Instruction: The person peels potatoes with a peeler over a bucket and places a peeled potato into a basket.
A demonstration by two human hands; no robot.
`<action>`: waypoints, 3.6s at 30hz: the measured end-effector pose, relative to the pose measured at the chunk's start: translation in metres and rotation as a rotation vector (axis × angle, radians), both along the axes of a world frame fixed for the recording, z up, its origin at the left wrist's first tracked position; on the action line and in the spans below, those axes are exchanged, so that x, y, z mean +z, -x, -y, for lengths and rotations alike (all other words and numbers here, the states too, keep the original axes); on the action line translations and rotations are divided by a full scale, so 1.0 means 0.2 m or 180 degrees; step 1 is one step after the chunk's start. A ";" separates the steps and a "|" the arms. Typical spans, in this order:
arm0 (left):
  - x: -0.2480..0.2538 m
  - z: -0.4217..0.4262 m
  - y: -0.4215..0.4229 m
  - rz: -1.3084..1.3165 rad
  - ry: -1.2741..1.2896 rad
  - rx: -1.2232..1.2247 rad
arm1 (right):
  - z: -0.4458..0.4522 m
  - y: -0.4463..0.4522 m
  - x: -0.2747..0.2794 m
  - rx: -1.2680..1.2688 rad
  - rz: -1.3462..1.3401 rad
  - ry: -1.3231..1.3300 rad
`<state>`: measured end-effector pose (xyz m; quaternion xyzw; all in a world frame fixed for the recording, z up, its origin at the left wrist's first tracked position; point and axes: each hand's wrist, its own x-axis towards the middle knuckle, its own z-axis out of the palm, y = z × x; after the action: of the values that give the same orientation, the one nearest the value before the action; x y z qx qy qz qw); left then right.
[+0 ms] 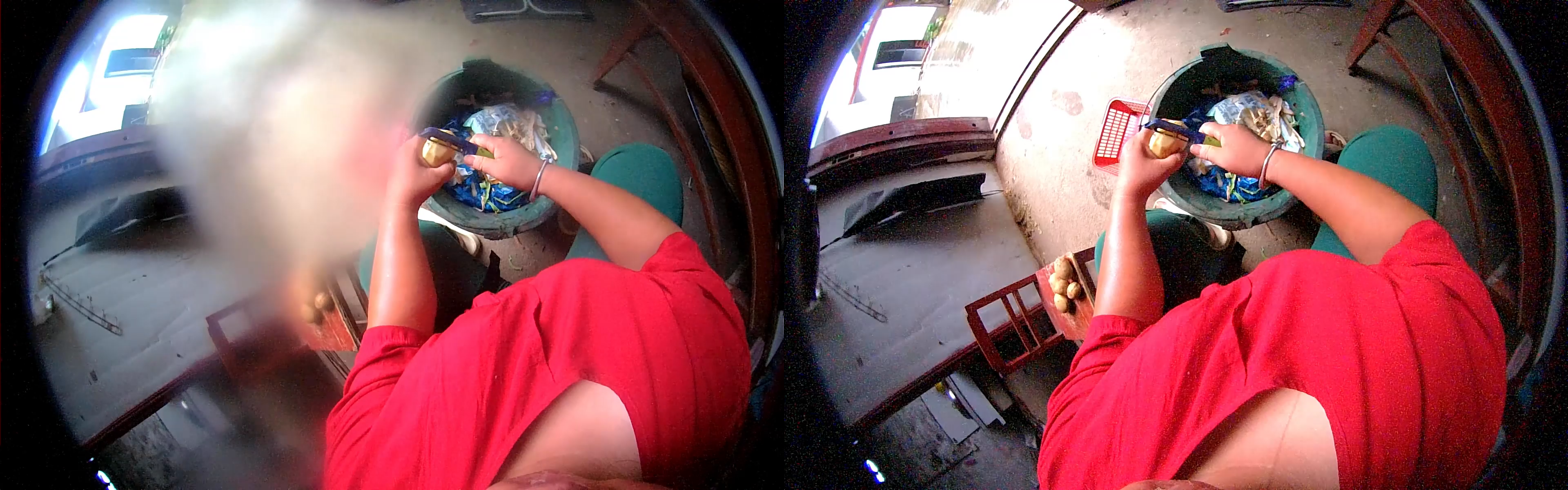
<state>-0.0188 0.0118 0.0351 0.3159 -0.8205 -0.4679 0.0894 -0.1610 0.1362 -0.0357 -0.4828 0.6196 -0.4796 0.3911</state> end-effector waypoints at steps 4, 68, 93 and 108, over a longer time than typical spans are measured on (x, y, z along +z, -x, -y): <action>-0.03 0.02 0.00 0.0123 -0.0113 -0.0052 | -0.01 0.02 0.03 0.0116 0.0212 -0.0214; -0.14 0.03 -0.02 0.0016 -0.0598 0.0050 | -0.05 -0.03 0.03 0.0299 -0.0799 0.0416; -0.09 0.03 -0.04 0.0016 -0.1179 0.0120 | -0.02 -0.01 -0.06 -0.0131 0.0111 0.0340; -0.20 0.07 -0.05 0.0166 -0.1111 0.0018 | -0.05 -0.04 -0.05 0.0116 -0.0930 0.0609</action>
<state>-0.0087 -0.0028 -0.0043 0.3409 -0.7280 -0.5947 0.0131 -0.1536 0.1467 -0.0450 -0.5936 0.6125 -0.4539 0.2577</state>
